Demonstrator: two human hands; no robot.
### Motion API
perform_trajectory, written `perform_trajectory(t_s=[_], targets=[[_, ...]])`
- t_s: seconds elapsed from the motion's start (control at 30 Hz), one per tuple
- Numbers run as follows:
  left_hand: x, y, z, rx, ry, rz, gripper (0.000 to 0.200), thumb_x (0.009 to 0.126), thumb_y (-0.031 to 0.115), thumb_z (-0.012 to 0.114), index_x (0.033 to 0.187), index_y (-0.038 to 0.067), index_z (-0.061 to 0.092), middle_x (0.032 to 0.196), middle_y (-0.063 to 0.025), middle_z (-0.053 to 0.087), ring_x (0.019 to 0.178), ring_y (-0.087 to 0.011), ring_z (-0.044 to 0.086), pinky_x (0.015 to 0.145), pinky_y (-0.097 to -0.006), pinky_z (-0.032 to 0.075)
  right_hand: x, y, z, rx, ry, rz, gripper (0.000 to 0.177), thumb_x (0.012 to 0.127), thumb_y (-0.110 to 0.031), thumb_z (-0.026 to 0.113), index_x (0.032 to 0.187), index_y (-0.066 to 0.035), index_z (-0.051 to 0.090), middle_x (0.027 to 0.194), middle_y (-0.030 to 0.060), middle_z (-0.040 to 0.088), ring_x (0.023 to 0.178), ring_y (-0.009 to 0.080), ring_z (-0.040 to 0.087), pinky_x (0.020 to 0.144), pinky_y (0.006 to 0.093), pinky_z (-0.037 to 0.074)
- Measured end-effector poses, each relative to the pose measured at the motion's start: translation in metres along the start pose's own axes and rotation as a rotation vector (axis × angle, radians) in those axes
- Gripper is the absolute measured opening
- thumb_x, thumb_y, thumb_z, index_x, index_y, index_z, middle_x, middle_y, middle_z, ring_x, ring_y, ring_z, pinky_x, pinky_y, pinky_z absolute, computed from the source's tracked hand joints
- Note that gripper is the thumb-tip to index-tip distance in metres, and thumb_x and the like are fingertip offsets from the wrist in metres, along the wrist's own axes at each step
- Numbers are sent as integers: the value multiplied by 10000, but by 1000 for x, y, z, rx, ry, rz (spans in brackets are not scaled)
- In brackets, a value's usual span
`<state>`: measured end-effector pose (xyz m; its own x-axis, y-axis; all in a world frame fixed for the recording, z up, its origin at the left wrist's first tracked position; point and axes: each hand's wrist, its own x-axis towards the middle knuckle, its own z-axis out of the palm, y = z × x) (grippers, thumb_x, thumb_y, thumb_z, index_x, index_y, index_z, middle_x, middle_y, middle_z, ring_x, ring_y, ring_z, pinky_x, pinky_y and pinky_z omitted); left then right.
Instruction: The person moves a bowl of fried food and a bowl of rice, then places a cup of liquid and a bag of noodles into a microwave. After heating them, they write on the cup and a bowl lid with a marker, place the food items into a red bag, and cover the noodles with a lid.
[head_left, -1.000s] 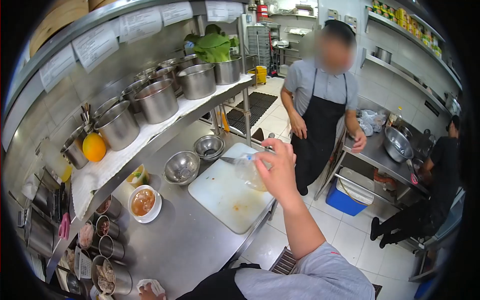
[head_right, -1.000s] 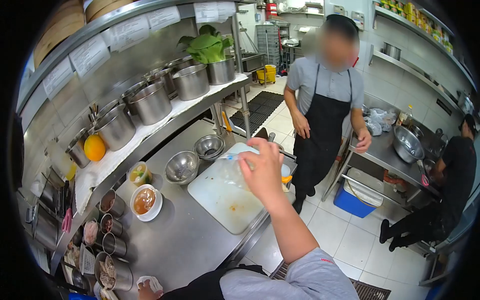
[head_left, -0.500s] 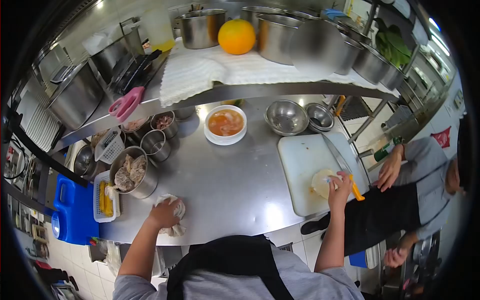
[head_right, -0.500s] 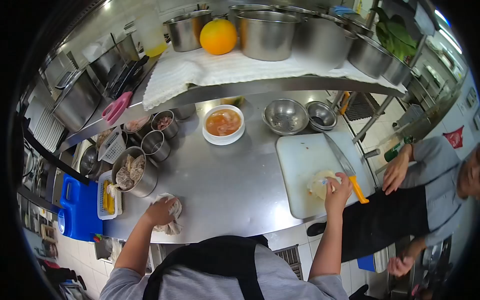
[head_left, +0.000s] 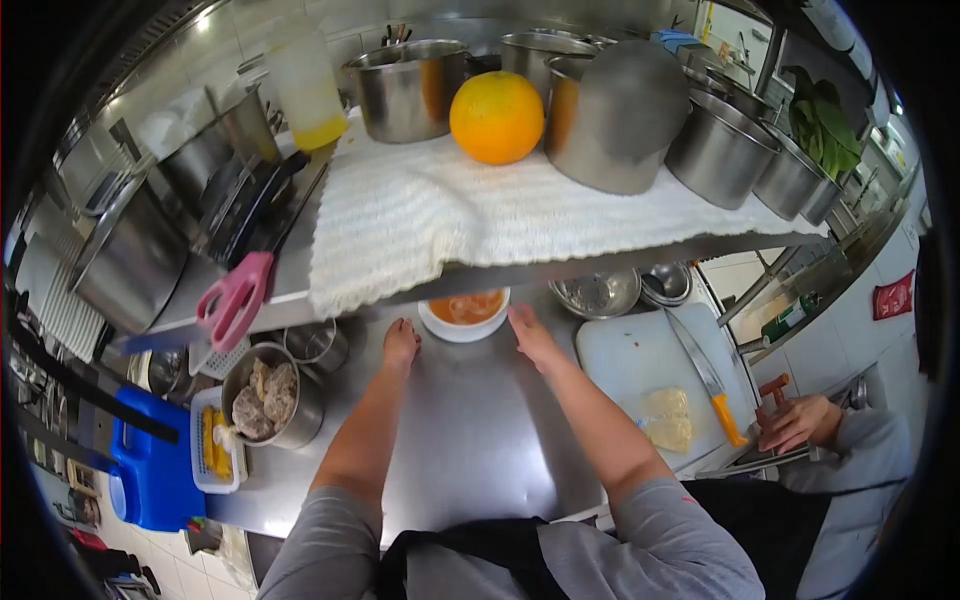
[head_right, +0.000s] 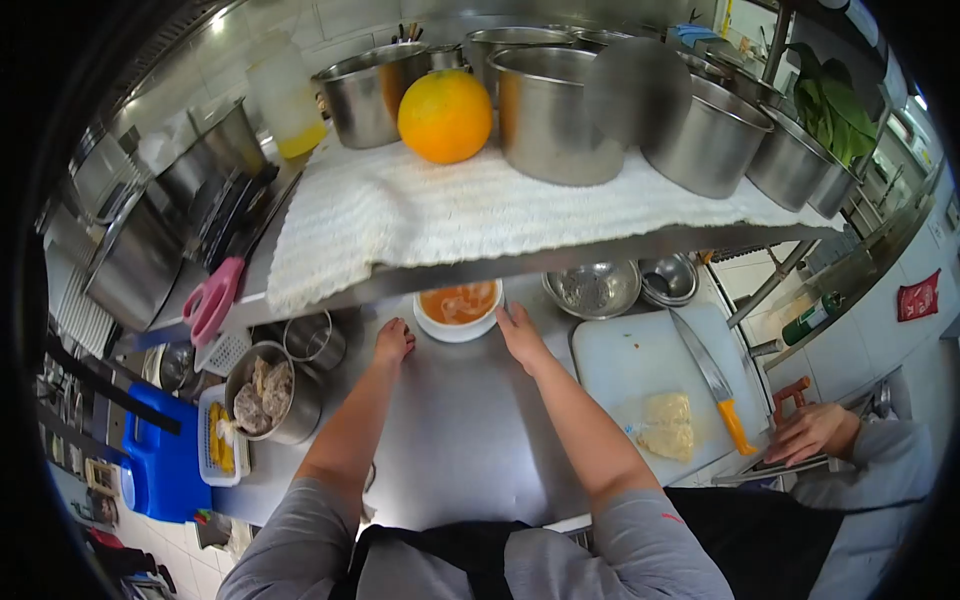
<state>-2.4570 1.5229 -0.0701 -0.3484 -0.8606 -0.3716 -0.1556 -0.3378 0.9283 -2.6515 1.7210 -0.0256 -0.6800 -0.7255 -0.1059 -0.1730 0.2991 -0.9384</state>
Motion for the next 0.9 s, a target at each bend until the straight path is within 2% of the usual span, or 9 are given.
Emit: perform_trajectory(t_s=[0.07,0.1,0.2,0.57,0.8,0.87,0.9], targets=[[15,5,12,77,-34,28,387,1006,310,468,1313,80,525,1077,-56,627,810,-153,619,694,-296,530,41,2,12,189,2,187,632,979,-482,495,1419,-35,408,1272,191,567,1149,268,565,942,382,475],[23,9,17,142,-66,45,361,1009,297,453,1282,77,539,1103,-57,630,848,-156,636,714,-294,536,57,6,16,206,11,185,632,979,-482,495,1419,-35,408,1272,191,567,1149,268,565,942,382,475],[42,17,30,200,-92,61,361,1011,300,449,1286,81,533,1115,-56,628,866,-158,638,717,-295,538,92,10,22,432,-202,201,602,988,-451,474,1392,-7,426,1242,172,589,1094,234,585,873,371,501],[42,21,18,129,-160,13,359,1019,309,437,1297,95,510,1157,-53,623,931,-164,644,727,-299,543,96,-12,14,306,-266,192,578,992,-434,463,1382,-8,435,1234,152,590,1052,216,592,826,361,511],[-6,28,21,29,-155,22,358,1023,314,430,1304,103,498,1179,-52,621,967,-168,648,733,-301,545,52,-48,-5,160,-285,154,564,995,-423,456,1377,-8,440,1229,139,591,1026,205,597,796,354,518],[-46,46,18,20,-195,24,385,1031,350,427,1354,141,434,1243,-46,601,1070,-170,627,784,-341,554,38,-56,-6,128,-265,137,560,996,-420,454,1375,-8,442,1227,135,591,1018,201,598,788,353,520],[-48,41,12,-28,-223,12,410,1042,378,404,1396,173,378,1277,-37,584,1106,-178,607,856,-379,540,39,-46,2,146,-170,73,563,1013,-447,405,1366,-11,457,1177,113,605,971,187,600,745,341,524]])
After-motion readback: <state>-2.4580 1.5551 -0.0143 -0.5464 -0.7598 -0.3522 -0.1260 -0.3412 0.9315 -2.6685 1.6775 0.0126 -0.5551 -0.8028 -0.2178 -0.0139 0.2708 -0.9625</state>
